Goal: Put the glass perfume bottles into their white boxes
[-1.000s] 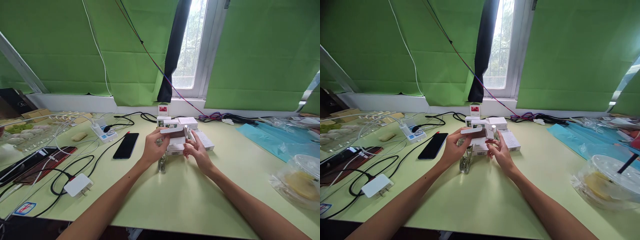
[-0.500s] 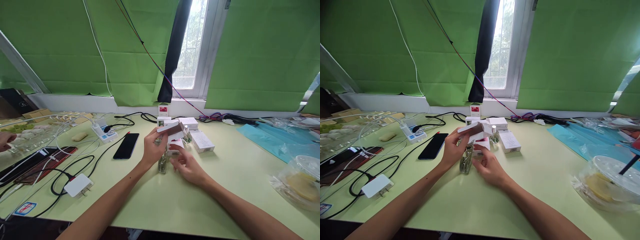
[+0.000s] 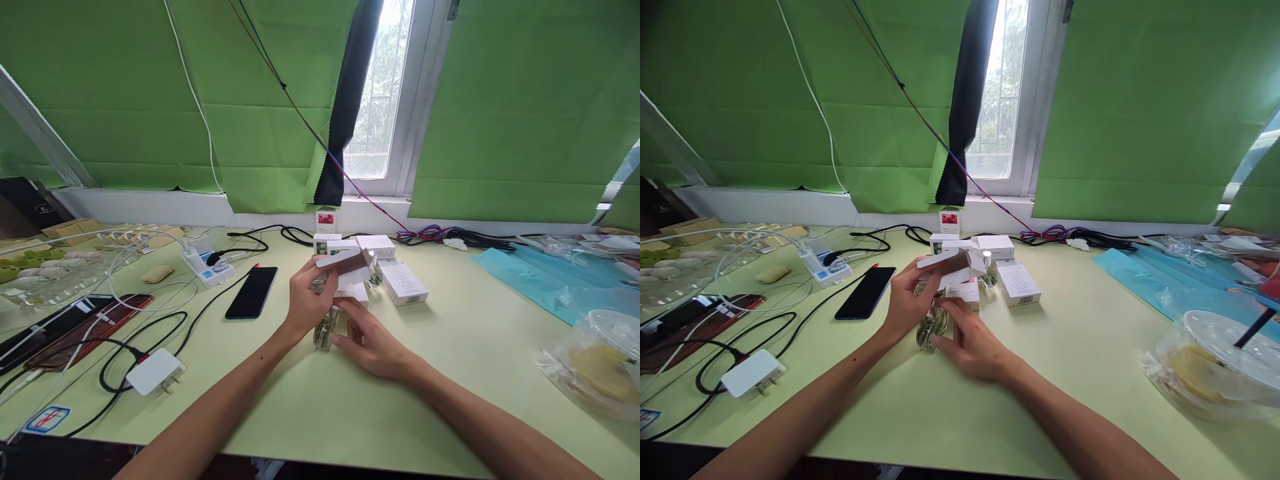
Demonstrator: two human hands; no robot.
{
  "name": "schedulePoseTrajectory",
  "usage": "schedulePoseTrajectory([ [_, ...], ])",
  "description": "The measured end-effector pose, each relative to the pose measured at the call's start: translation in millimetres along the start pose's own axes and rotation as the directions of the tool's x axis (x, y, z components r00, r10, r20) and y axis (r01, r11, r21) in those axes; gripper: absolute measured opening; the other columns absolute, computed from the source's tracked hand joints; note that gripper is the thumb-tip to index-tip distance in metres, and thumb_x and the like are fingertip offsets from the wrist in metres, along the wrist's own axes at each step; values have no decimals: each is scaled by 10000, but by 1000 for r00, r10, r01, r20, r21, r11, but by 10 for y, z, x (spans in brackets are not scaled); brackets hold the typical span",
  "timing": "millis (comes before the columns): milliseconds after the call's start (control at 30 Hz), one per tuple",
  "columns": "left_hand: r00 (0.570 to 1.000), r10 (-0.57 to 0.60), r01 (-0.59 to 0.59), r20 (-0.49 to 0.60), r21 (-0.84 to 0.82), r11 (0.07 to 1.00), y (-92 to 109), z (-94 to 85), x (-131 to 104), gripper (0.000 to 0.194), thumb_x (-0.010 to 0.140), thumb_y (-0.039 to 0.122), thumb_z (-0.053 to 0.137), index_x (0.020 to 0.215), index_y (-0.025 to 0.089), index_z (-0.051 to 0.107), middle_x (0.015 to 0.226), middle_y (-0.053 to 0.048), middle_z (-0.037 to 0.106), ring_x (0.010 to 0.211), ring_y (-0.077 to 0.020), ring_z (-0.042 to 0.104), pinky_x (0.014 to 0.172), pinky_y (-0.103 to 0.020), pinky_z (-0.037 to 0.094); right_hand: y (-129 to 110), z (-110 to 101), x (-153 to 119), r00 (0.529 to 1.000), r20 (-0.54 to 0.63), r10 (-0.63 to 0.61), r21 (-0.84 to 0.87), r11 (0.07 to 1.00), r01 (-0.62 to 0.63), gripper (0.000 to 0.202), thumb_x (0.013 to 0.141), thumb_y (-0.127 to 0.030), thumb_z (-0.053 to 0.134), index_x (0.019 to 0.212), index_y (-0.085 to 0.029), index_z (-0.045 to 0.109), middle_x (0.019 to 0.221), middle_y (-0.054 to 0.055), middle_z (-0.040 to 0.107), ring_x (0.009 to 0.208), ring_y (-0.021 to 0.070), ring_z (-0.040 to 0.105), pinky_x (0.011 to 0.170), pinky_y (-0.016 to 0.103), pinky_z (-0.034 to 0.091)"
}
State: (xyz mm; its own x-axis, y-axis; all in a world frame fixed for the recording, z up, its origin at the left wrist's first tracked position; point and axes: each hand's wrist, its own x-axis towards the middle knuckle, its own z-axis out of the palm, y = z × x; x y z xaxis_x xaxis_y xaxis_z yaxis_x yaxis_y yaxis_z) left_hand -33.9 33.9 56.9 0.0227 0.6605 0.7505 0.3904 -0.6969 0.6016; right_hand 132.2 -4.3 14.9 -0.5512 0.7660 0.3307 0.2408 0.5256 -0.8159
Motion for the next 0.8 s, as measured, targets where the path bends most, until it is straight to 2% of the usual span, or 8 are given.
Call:
schedulePoseTrajectory([
  [67, 1000, 9, -9, 3, -4, 1000, 9, 1, 0, 222, 937, 235, 581, 1064, 219, 763, 1038, -40, 733, 911, -170, 686, 774, -276, 543, -2, -5, -1, 1000, -27, -9, -38, 999, 8, 460, 929, -311, 621, 1363, -218, 499, 1256, 104, 540, 670, 109, 492, 637, 316, 467],
  [233, 1000, 21, -21, 2, 7, 1000, 43, 3, 1, 220, 930, 228, 579, 1058, 211, 757, 1014, -42, 730, 872, -163, 680, 748, -273, 549, -18, -21, 5, 996, -88, -6, -147, 989, -7, 326, 907, -322, 672, 1214, -236, 604, 1258, 90, 576, 699, 126, 500, 633, 311, 463],
  [533, 998, 61, -61, 20, -4, 998, 48, 14, -11, 206, 935, 208, 582, 1041, 221, 758, 1021, -38, 733, 938, -172, 685, 809, -277, 550, -9, 4, 20, 985, -163, -54, -258, 966, 10, 217, 874, -331, 712, 1039, -209, 643, 1019, 57, 631, 704, 138, 501, 611, 283, 402],
  [667, 997, 70, -70, 32, -12, 997, 35, 24, -18, 202, 939, 207, 577, 1041, 219, 751, 1052, -48, 729, 945, -171, 686, 770, -268, 552, -31, 1, 6, 990, -137, -40, -275, 961, 1, 313, 836, -292, 710, 1120, -204, 611, 886, 8, 592, 656, 121, 443, 599, 274, 357],
  [800, 997, 65, -65, 32, -2, 998, 27, 33, -20, 198, 941, 210, 569, 1029, 220, 746, 1045, -50, 728, 916, -166, 683, 729, -261, 553, -53, -17, -7, 995, -86, 46, -234, 970, -65, 477, 828, -305, 698, 1273, -210, 553, 757, -47, 513, 615, 117, 410, 570, 268, 317],
])
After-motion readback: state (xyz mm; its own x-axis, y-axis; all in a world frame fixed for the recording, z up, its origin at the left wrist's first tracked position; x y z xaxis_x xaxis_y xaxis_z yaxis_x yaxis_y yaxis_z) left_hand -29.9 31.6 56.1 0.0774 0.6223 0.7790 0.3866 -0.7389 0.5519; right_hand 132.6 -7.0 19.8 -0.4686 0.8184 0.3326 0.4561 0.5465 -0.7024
